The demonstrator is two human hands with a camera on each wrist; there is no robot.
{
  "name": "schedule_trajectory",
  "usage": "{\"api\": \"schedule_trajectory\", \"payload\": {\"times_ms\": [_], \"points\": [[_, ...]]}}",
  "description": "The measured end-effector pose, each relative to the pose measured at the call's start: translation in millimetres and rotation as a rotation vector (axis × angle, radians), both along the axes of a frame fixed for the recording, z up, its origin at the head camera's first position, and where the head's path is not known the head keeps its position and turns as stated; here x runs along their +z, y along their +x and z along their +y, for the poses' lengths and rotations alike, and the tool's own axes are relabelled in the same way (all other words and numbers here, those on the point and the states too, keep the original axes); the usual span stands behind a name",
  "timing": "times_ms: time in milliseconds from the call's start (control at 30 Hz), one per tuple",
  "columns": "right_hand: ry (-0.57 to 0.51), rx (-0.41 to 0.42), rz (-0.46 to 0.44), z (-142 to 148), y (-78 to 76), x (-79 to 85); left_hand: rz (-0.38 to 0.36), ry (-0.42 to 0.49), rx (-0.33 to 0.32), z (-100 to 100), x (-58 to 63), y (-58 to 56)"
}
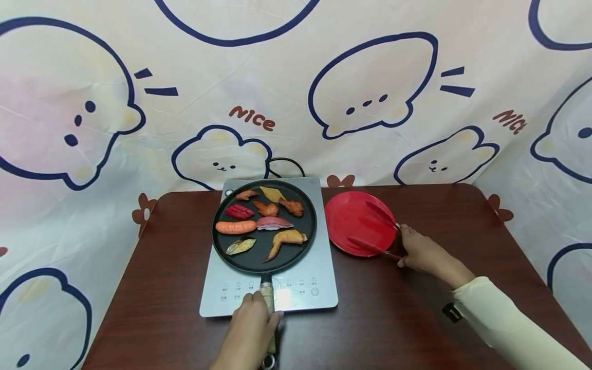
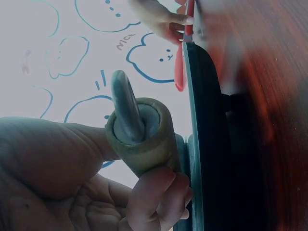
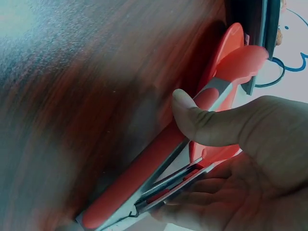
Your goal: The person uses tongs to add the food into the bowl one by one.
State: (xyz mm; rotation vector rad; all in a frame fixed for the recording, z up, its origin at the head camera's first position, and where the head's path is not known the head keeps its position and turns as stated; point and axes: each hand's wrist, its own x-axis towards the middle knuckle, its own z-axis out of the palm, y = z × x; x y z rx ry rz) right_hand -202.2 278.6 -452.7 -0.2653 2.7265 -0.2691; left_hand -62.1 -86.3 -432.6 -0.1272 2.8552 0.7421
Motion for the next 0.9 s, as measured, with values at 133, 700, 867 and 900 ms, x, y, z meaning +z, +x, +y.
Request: {"api": "schedule_trajectory", "payload": {"times_ms": [133,700,867,900], "points": [[0.001,-0.013,-0.016,-1.1,-0.7,-0.8,-0.025,-0.008,0.004,0.4,0.8,-0.6],[-0.061,-0.034,-0.049,8.4,-3.9,-2.2,-0.003,-0.002,-0.011,-1.5,-1.1,-1.8],[-0.092,-0.022,-0.020,10.9,-2.5,2.3,-0.045,-0.076,-0.012,-4.1,0.5,-2.5],[-0.096,-0.026,-0.011,11.2,-2.2,3.7,-0.052,-0.096,-0.014,-5.4,1.1,-2.5]]}}
